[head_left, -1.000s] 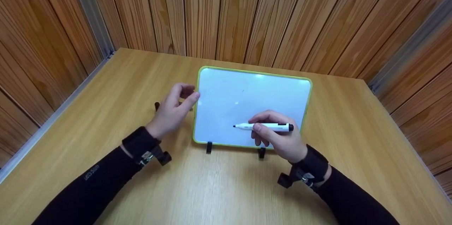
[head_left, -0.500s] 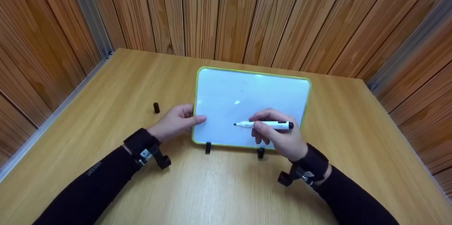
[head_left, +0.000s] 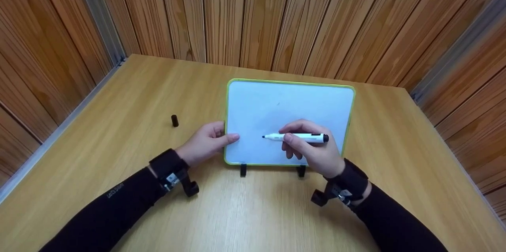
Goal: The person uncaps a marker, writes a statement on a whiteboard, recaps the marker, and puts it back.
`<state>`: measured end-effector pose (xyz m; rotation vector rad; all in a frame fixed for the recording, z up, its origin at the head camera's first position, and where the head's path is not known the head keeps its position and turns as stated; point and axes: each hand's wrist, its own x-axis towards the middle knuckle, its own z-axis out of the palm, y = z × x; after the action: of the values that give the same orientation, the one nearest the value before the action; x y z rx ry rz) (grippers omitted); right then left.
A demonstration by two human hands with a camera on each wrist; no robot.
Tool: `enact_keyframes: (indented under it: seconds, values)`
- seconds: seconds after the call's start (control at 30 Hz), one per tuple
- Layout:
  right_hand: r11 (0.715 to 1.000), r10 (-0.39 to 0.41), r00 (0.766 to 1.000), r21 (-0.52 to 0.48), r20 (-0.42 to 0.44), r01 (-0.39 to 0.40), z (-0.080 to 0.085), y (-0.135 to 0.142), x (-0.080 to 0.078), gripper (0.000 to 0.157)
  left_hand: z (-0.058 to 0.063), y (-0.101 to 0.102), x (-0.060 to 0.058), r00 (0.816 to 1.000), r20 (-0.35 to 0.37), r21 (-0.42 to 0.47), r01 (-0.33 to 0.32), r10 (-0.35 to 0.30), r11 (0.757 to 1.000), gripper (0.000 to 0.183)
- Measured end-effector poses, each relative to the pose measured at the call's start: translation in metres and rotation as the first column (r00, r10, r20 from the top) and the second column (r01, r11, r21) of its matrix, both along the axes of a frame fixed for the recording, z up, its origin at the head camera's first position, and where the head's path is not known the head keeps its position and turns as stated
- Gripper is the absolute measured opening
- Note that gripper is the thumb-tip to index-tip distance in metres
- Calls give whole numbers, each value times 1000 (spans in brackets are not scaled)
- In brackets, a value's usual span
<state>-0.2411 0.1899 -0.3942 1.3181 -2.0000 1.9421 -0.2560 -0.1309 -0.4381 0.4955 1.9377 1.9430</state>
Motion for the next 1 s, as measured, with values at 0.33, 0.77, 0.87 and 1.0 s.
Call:
enact_keyframes:
  seconds: [0.33, 0.77, 0.87, 1.0]
  values:
    - [997, -77, 996, 17, -34, 78, 5, -6, -3, 17, -1, 13, -2, 998, -14, 8, 60, -60, 998, 49]
    - [987, -133, 960, 54, -245, 151, 14, -30, -17, 22, 0, 4, -4, 993, 25, -23, 113, -113, 993, 52]
    - [986, -136, 943, 53, -303, 160, 15, -35, -20, 22, 0, 1, -5, 991, 39, -46, 127, -125, 991, 51]
    - [981, -137, 922, 80, -363, 177, 15, -39, -24, 23, 1, -1, -5, 988, 50, -53, 151, -149, 987, 52]
